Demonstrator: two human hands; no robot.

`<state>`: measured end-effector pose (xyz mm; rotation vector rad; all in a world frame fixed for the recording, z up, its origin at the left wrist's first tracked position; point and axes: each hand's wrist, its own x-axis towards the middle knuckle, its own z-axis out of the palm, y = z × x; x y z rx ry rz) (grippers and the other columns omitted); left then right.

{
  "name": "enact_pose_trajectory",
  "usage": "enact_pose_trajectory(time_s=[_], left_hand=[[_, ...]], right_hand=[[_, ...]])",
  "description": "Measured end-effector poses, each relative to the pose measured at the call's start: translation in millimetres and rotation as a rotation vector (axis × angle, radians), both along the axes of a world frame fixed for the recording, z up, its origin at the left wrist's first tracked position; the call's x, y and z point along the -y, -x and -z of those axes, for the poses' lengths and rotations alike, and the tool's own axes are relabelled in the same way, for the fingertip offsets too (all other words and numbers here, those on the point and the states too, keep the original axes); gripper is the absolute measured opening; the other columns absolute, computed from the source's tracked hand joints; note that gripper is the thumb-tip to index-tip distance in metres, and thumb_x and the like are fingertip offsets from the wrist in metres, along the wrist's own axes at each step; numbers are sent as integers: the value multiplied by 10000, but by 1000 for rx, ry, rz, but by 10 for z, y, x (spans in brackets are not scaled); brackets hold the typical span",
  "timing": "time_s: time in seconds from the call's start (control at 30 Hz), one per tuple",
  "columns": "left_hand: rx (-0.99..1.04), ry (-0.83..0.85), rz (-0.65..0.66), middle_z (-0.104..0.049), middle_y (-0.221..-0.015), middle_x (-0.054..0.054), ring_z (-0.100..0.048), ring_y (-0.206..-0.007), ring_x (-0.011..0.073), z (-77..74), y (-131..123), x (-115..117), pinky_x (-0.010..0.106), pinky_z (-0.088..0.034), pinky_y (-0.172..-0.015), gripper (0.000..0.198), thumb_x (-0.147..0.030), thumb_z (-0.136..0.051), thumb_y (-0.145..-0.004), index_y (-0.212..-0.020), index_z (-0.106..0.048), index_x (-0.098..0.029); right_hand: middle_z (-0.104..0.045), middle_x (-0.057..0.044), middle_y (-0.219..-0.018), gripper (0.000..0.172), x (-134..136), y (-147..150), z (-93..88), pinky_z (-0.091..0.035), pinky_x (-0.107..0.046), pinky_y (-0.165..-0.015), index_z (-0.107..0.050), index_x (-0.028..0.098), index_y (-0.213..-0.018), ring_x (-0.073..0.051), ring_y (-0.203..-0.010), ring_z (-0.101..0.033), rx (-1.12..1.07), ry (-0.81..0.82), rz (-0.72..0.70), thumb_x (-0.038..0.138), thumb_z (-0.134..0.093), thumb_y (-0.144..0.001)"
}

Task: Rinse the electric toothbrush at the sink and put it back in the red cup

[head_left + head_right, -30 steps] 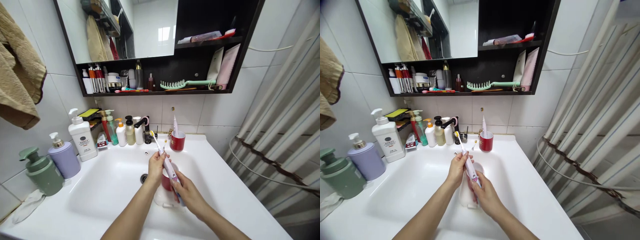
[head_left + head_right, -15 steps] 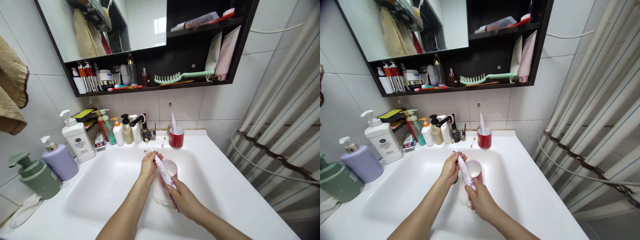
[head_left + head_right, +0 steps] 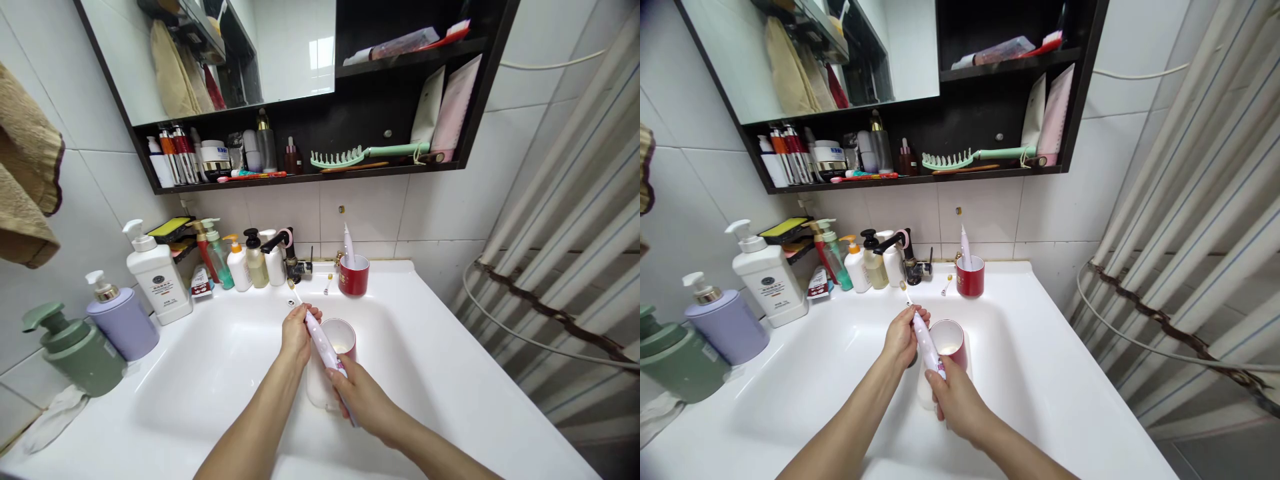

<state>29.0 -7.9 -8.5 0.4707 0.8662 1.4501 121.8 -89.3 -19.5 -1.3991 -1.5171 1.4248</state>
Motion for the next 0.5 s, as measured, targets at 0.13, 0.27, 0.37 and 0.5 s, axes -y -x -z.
enact_pose_trajectory(time_s=[0.13, 0.27, 0.37, 0.5], left_hand=[[14, 4, 7, -513, -508, -3, -516, -474, 81, 16, 14, -17, 211, -401, -515, 41, -156, -452, -639, -610, -464, -129], [20, 9, 13, -511, -510, 0, -514, -472, 82, 25, 16, -27, 213, -402, -509, 49, -164, -458, -640, -608, -468, -128], [15, 34, 11, -512, -510, 3, -514, -468, 85, 38, 3, -32, 214, -402, -498, 60, -166, -451, -650, -609, -469, -127], [-28, 39, -10, -511, -509, 5, -508, -457, 82, 49, 48, -77, 213, -405, -492, 81, -165, -427, -669, -611, -467, -126]], right_hand=[[-364, 60, -532, 163, 9, 15, -13, -274, -164, -343, -320, 188, -706, -32, -360, -340, -46, 68, -15, 346, -291, -737], [-352, 66, -518, 180, 22, 9, -7, -266, -155, -325, -318, 184, -723, -29, -352, -336, -88, 96, -15, 361, -288, -737], [-348, 69, -511, 179, 28, 3, -22, -262, -151, -314, -313, 186, -723, -31, -350, -334, -109, 121, -24, 360, -277, -741], [-353, 68, -511, 152, 57, 2, -15, -274, -151, -325, -319, 185, -711, -29, -350, -341, -72, 100, 0, 327, -276, -746]])
